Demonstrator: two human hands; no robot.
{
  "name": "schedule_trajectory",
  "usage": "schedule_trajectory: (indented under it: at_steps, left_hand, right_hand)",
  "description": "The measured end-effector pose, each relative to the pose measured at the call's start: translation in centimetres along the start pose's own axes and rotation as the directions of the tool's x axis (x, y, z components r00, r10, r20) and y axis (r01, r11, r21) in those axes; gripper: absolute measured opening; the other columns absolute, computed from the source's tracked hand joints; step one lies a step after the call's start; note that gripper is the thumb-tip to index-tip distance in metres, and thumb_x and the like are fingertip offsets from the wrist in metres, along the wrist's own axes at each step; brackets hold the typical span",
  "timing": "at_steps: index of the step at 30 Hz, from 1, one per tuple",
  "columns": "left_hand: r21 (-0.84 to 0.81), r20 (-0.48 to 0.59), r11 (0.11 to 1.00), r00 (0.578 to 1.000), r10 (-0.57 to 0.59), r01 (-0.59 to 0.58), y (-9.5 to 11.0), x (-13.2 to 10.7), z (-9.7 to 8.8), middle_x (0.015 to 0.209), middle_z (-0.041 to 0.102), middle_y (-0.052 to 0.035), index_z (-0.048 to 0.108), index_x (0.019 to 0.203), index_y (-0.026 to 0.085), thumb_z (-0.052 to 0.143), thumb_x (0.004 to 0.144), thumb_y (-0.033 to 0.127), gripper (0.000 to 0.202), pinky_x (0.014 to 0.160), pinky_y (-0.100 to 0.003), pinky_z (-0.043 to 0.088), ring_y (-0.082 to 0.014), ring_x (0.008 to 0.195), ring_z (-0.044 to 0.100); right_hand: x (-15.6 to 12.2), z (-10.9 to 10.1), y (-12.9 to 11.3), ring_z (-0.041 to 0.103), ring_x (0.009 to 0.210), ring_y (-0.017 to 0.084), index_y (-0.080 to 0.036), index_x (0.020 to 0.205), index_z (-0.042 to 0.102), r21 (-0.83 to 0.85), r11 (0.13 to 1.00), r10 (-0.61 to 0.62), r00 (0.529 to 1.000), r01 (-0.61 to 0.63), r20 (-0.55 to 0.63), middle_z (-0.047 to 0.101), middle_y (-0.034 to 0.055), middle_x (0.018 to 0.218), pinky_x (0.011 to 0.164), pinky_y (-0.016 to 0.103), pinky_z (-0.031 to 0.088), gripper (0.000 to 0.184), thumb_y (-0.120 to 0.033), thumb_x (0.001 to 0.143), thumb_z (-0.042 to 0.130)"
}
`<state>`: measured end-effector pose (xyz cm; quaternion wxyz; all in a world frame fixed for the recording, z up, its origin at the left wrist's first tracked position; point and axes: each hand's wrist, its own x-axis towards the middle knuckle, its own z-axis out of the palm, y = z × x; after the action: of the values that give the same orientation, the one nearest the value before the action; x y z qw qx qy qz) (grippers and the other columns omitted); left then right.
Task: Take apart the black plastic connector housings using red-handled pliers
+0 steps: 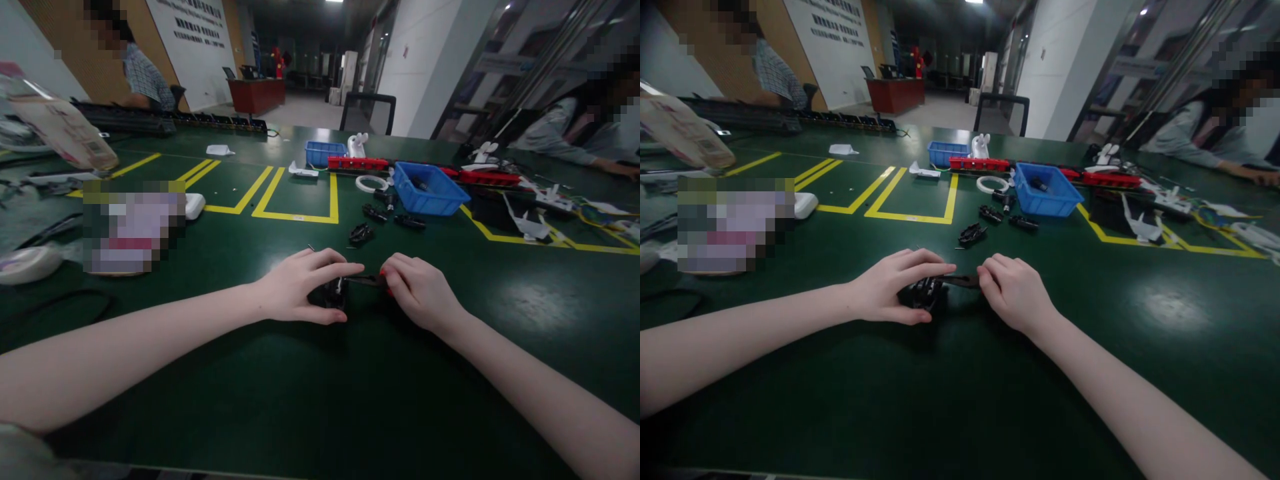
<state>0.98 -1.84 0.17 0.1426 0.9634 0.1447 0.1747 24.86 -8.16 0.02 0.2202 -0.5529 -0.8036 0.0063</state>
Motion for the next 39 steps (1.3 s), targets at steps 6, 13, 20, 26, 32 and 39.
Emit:
schedule_trajectory:
  at_steps: [6,13,20,26,32,39]
  left_hand:
    - [0.03,-0.03,0.999,0.999,0.035,-0.034,-0.1,0.0,0.2,0.125,0.051,-0.0089,0.041,0.135,0.021,0.053,0.085,0.056,0.062,0.083,-0.032,0.043,-0.0236,0.102,0.054]
    - [0.009,-0.042,1.0,0.999,-0.008,0.009,0.0,0.1,0.2,0.122,0.054,-0.0087,0.038,0.134,0.018,0.05,0.084,0.06,0.066,0.083,-0.032,0.043,-0.024,0.101,0.056]
    - [-0.042,-0.04,0.999,0.999,-0.023,0.021,-0.1,0.1,0.0,0.124,0.054,-0.0113,0.04,0.133,0.017,0.053,0.082,0.061,0.069,0.085,-0.033,0.042,-0.0255,0.104,0.056]
    - [-0.035,-0.051,0.994,0.994,-0.101,0.099,0.1,0.1,0.1,0.123,0.057,-0.0095,0.044,0.13,0.017,0.054,0.082,0.057,0.063,0.092,-0.037,0.039,-0.0265,0.11,0.054]
    - [-0.007,-0.081,0.96,0.957,-0.28,0.28,-0.6,-0.3,-0.9,0.122,0.059,-0.0083,0.047,0.126,0.016,0.053,0.082,0.056,0.06,0.092,-0.039,0.039,-0.0272,0.11,0.054]
    - [0.115,0.04,0.942,0.946,-0.323,0.317,-0.9,-0.4,-1.1,0.122,0.059,-0.01,0.046,0.128,0.016,0.055,0.08,0.06,0.066,0.094,-0.041,0.037,-0.0275,0.111,0.053]
  right_hand:
    - [-0.1,0.0,0.3,0.05,0.062,0.014,-0.019,0.073,0.052,0.016,1.0,0.0,1.0,0.0,0.003,0.057,0.0034,0.072,0.059,0.029,0.036,0.034,-0.033,0.094,0.029]
    - [-0.3,-0.1,0.5,0.048,0.058,0.013,-0.019,0.071,0.051,0.025,0.999,-0.022,0.999,0.023,-0.033,0.054,0.0021,0.067,0.057,0.028,0.034,0.035,-0.031,0.094,0.029]
    - [-0.3,-0.7,0.3,0.049,0.059,0.014,-0.019,0.071,0.052,-0.02,0.999,-0.044,0.998,0.043,-0.036,0.055,0.0025,0.069,0.057,0.028,0.035,0.034,-0.032,0.094,0.03]
    - [-0.2,-1.3,1.7,0.052,0.065,0.016,-0.017,0.076,0.057,-0.214,0.976,0.023,0.999,-0.031,-0.038,0.059,0.0051,0.077,0.059,0.029,0.036,0.037,-0.035,0.095,0.031]
    - [-0.3,-1.2,1.4,0.055,0.071,0.018,-0.014,0.08,0.062,-0.296,0.954,-0.029,0.999,0.039,0.038,0.061,0.0078,0.081,0.064,0.03,0.038,0.04,-0.037,0.095,0.033]
    - [-0.3,-1.2,-1.0,0.053,0.069,0.019,-0.013,0.078,0.062,-0.397,0.904,-0.116,0.985,0.157,0.126,0.06,0.0083,0.077,0.064,0.031,0.038,0.04,-0.038,0.095,0.036]
